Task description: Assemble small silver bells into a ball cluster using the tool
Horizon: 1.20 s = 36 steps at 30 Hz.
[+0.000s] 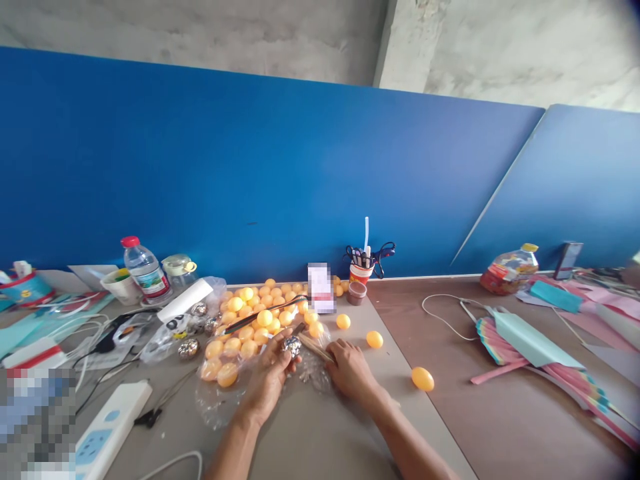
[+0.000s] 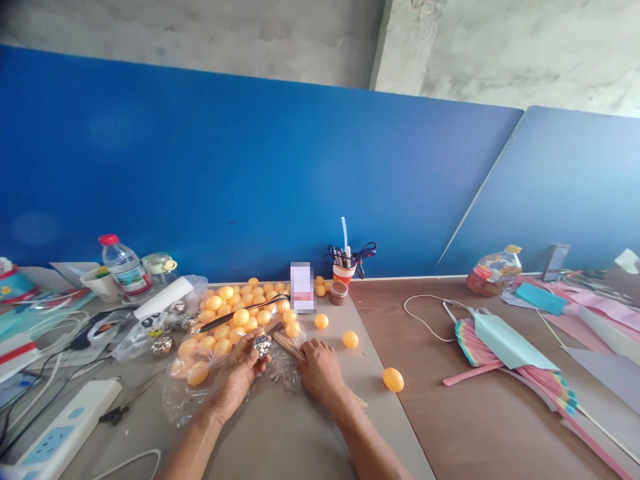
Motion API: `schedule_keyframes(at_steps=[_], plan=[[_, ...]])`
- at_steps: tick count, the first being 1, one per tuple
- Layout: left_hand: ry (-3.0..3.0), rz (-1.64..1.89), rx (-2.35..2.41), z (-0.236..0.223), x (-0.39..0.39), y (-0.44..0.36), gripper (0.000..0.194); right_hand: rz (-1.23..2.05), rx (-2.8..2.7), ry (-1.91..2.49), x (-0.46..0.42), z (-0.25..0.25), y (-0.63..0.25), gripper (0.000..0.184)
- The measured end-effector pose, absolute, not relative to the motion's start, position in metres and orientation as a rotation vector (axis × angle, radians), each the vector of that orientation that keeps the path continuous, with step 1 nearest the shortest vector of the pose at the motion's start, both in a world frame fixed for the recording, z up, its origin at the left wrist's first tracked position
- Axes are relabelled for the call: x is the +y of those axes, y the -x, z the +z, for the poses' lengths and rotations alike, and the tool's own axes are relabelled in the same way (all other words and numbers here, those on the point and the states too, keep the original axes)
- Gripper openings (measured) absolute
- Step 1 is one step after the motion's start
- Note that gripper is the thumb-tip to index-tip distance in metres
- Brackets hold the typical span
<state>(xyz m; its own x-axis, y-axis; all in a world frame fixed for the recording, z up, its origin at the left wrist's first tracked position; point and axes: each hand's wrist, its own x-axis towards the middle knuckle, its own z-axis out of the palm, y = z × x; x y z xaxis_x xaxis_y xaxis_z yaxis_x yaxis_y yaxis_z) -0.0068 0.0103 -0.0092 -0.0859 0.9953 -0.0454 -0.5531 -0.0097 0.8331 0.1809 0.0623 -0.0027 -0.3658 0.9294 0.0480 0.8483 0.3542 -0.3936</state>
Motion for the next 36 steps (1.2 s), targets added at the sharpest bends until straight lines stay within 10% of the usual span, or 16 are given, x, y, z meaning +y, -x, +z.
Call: schedule_keyframes(at_steps=[16,36], plan=[[-0.627,1.582,0.906,-0.002,0.014,0.002,0.047,0.888,-1.907,1.095,0.061,0.007,-0.189,0.027],[-0.485,1.645,0.802,-0.004,0.016,0.005,0.044,0.702,-2.062,1.068,0.056,0.016,-0.186,0.023]])
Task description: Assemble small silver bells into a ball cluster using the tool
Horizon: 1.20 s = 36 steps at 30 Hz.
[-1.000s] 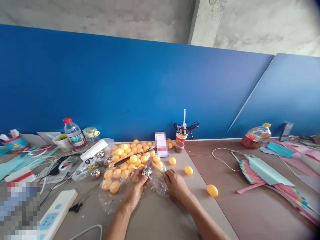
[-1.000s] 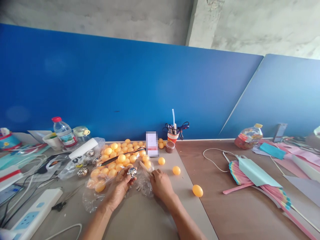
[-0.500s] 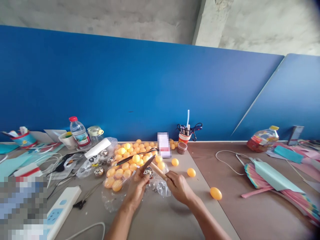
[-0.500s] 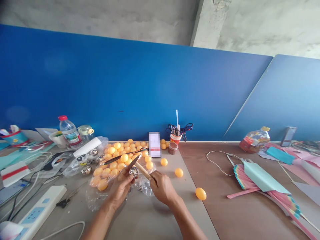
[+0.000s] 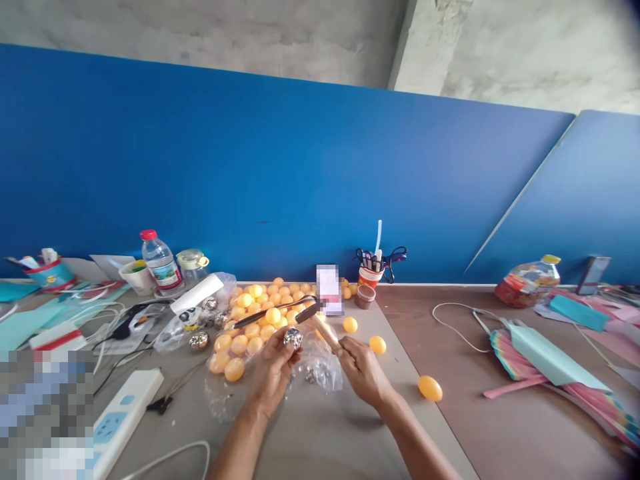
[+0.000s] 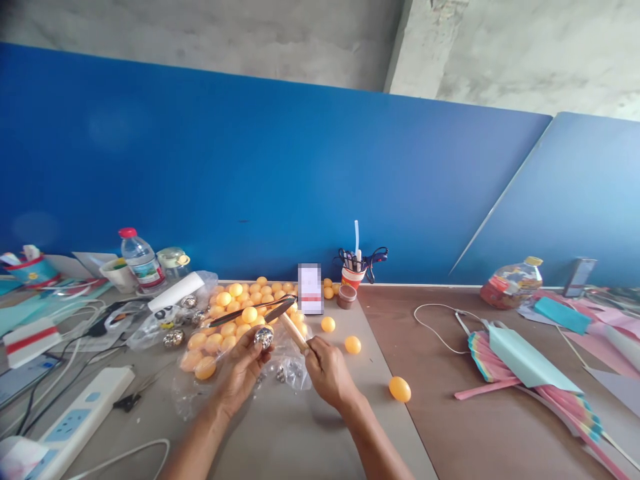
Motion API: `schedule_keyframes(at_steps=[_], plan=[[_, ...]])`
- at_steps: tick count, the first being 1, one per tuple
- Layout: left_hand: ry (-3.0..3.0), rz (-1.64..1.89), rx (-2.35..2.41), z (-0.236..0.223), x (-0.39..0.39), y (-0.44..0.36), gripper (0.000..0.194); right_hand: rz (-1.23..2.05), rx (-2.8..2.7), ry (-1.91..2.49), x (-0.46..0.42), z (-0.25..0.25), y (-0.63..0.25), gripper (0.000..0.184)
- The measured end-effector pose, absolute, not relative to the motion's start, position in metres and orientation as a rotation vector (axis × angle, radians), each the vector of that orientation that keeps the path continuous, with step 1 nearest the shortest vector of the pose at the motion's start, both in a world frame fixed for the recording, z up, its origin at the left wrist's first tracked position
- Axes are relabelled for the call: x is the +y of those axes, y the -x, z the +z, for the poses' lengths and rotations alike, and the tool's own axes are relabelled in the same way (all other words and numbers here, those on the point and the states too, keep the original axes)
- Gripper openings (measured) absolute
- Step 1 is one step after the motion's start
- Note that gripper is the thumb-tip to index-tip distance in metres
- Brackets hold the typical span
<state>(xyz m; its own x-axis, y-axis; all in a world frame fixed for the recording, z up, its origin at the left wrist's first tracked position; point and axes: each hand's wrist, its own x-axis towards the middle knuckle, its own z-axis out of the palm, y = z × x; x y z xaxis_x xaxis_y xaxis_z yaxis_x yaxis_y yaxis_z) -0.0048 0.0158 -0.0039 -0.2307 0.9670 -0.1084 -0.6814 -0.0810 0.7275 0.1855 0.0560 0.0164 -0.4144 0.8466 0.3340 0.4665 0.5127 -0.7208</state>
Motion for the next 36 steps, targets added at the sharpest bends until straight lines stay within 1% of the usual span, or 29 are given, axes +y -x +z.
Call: schedule_keyframes(at_steps=[5,8,13,18,22,26,31,33,36], plan=[[-0.439,1.651,0.747,-0.003,0.016,0.009,0.041,0.710,-2.126,1.065,0.058,0.014,-0.186,0.023],[-0.416,1.668,0.706,0.001,0.015,0.010,0.039,0.657,-2.064,1.113,0.060,0.011,-0.189,0.023],[-0.338,1.707,0.686,0.007,0.014,0.013,0.031,0.455,-2.027,1.241,0.068,0.001,-0.190,0.023],[-0.344,1.701,0.666,0.009,0.013,0.012,0.040,0.195,-2.151,1.335,0.072,-0.012,-0.188,0.025],[-0.366,1.698,0.623,0.008,0.013,0.012,0.040,0.066,-2.209,1.431,0.069,-0.015,-0.186,0.016],[-0.370,1.682,0.604,0.006,0.013,0.014,0.037,0.084,-2.256,1.496,0.065,-0.014,-0.182,0.007],[-0.382,1.671,0.606,0.005,0.013,0.014,0.034,0.210,-2.309,1.541,0.064,-0.016,-0.176,0.007],[-0.371,1.670,0.623,0.006,0.012,0.014,0.033,0.207,-2.249,1.479,0.063,-0.016,-0.176,0.012],[-0.377,1.658,0.653,0.007,0.012,0.013,0.032,0.230,-2.213,1.196,0.058,-0.012,-0.174,0.014]])
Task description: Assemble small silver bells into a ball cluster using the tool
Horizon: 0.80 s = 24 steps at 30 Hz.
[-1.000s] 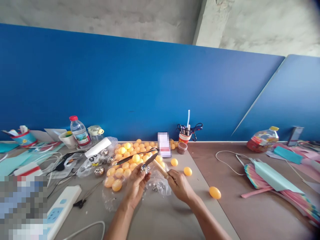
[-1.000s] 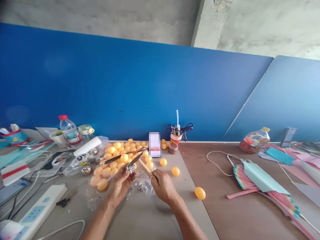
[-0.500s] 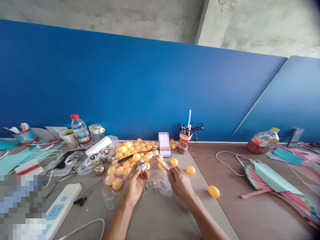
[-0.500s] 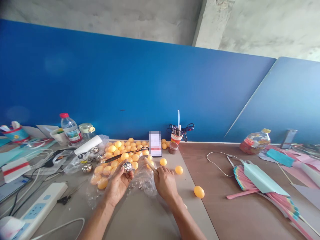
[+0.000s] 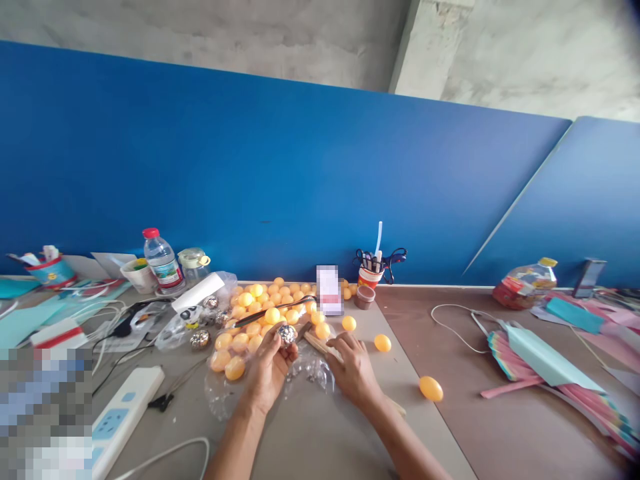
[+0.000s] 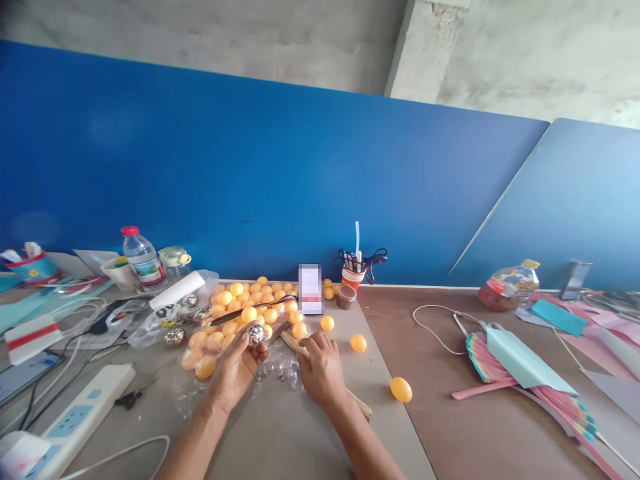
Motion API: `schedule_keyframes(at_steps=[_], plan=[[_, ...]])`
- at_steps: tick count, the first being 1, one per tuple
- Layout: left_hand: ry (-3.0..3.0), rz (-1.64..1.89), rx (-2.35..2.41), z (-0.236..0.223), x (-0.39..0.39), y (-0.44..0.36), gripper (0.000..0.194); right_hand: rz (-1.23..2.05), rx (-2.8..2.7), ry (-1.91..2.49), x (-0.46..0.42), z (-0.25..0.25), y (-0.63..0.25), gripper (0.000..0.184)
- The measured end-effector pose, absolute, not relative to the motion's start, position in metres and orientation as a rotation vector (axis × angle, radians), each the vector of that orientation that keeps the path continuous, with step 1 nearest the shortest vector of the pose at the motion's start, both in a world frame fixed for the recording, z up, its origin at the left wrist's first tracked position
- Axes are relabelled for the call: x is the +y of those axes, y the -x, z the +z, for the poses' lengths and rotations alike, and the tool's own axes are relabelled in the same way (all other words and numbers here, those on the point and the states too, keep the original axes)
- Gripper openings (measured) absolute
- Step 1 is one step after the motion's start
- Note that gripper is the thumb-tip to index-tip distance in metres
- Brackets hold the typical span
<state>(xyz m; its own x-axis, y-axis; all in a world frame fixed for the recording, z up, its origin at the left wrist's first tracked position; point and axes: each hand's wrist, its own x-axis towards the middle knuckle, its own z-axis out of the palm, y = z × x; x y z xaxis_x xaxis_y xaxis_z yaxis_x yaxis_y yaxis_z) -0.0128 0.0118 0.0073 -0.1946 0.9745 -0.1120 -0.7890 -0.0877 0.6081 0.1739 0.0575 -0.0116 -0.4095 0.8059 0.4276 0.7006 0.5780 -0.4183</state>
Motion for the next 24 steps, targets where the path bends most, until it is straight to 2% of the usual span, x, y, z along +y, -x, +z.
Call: schedule_keyframes(at_steps=[3,7,11,17,21,24], plan=[[-0.412,1.661,0.682,0.006,0.012,0.012,0.028,0.319,-2.360,0.892,0.048,-0.004,-0.169,0.011],[-0.450,1.667,0.704,0.003,0.014,0.012,0.025,0.274,-2.470,0.772,0.036,0.003,-0.163,0.010],[-0.461,1.656,0.701,0.001,0.014,0.013,0.029,0.308,-2.456,0.754,0.029,0.005,-0.161,0.007],[-0.488,1.672,0.708,0.000,0.014,0.011,0.045,0.233,-2.497,0.872,0.030,0.003,-0.161,0.005],[-0.499,1.654,0.705,0.000,0.013,0.010,0.042,0.186,-2.461,1.001,0.035,-0.004,-0.162,0.015],[-0.507,1.640,0.703,0.000,0.012,0.010,0.039,0.168,-2.471,0.981,0.038,-0.013,-0.159,0.015]])
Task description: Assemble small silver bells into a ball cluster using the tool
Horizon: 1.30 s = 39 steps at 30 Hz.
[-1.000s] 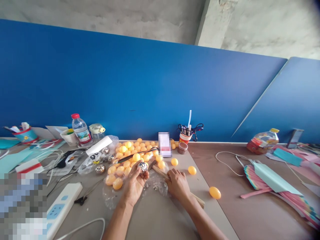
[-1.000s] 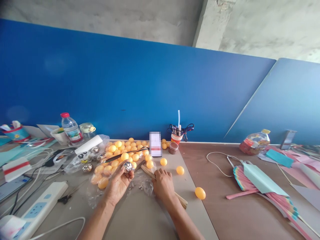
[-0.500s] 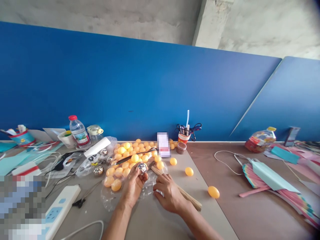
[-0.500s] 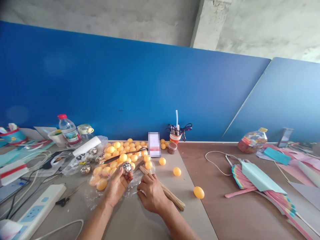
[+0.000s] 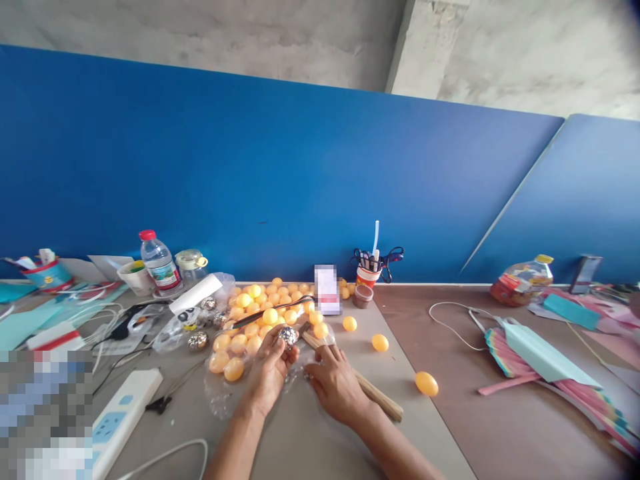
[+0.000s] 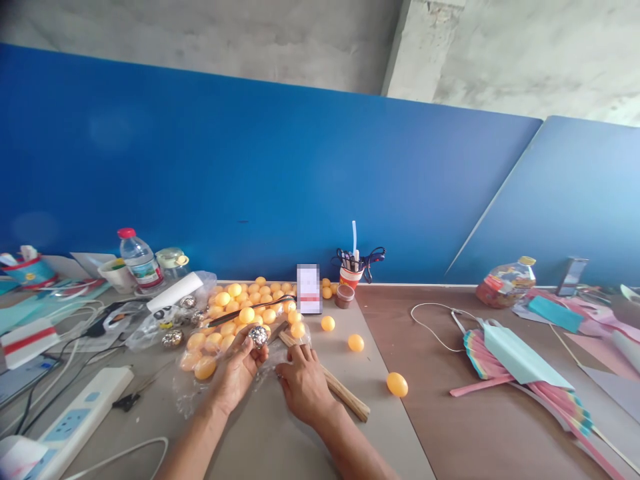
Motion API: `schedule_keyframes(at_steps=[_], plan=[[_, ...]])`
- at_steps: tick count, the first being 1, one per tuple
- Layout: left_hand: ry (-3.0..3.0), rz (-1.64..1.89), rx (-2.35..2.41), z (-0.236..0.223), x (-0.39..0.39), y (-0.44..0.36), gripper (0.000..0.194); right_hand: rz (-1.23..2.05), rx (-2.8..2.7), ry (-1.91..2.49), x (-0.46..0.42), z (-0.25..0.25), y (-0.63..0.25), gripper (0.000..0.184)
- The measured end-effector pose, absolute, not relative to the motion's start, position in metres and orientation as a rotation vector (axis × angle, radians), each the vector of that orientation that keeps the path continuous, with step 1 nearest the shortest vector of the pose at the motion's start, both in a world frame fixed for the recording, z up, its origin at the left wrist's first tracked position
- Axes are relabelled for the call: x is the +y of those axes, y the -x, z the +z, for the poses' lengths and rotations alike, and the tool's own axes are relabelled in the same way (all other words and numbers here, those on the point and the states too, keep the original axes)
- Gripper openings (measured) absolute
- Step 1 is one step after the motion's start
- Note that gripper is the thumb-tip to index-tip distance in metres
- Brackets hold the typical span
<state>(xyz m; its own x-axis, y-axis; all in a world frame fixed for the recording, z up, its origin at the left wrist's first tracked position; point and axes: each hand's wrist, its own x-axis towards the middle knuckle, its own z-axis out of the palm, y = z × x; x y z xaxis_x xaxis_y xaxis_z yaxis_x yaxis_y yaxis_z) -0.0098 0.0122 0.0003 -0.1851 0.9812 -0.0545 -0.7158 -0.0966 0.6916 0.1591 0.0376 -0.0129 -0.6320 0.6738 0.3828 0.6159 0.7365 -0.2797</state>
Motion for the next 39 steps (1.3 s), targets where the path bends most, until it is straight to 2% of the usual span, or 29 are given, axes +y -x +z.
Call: schedule_keyframes(at_steps=[6,15,25,31,39], plan=[[-0.502,1.643,0.687,0.003,0.011,0.009,0.031,0.131,-2.440,0.972,0.039,-0.028,-0.152,0.017],[-0.499,1.641,0.684,0.002,0.012,0.009,0.038,0.155,-2.395,0.921,0.041,-0.034,-0.151,0.013],[-0.503,1.631,0.704,0.000,0.012,0.010,0.036,0.512,-2.138,0.771,0.033,-0.015,-0.156,0.016],[-0.507,1.608,0.759,0.003,0.011,0.007,0.042,0.742,-1.912,0.846,0.036,-0.015,-0.157,0.015],[-0.492,1.587,0.743,-0.004,0.012,0.007,0.045,0.821,-1.841,0.944,0.040,-0.023,-0.155,0.010]])
